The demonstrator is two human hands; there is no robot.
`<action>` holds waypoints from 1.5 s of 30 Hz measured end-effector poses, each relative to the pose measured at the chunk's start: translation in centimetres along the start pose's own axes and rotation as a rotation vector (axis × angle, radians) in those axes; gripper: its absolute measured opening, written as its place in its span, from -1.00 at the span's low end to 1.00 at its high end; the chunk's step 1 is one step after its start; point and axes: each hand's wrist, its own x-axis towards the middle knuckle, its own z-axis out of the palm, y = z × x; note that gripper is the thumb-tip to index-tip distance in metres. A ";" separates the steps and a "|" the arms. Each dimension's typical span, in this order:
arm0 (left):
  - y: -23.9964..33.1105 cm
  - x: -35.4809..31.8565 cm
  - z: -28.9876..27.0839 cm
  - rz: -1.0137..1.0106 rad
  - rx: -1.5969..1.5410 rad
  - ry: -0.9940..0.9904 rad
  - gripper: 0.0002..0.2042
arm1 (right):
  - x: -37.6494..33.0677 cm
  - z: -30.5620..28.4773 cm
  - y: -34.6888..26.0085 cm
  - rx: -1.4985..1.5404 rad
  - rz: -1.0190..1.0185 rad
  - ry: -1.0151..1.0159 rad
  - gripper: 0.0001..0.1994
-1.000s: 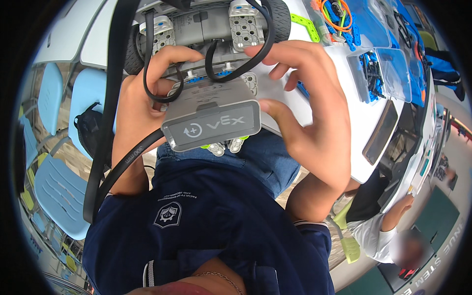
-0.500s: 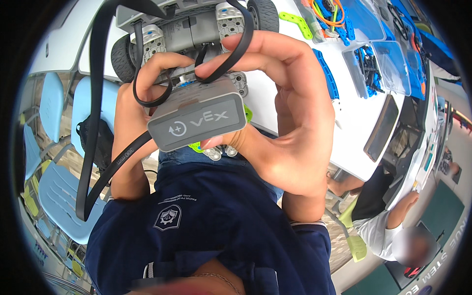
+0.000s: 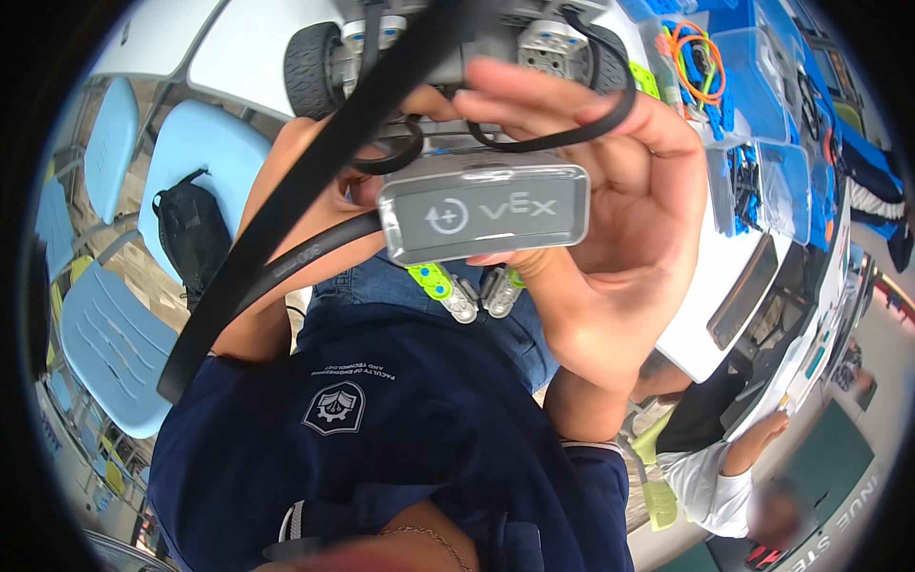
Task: The person assembles a small VEX robot by attaching blue and green plastic components to the chassis. They connect a black cable to the robot's control unit and then use a handheld controller to test the robot's movement on the table.
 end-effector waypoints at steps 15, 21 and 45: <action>0.8 -0.1 0.0 0.011 0.083 0.074 -0.72 | -0.1 0.2 0.5 0.176 0.032 0.050 -0.59; 0.7 -0.1 -0.2 0.025 0.163 0.061 -0.71 | -0.8 -0.2 0.6 0.020 0.029 0.107 -0.27; 0.3 -0.4 0.0 -0.017 0.035 0.051 -0.45 | 0.7 -0.1 -1.3 -0.847 -0.018 -0.171 -0.55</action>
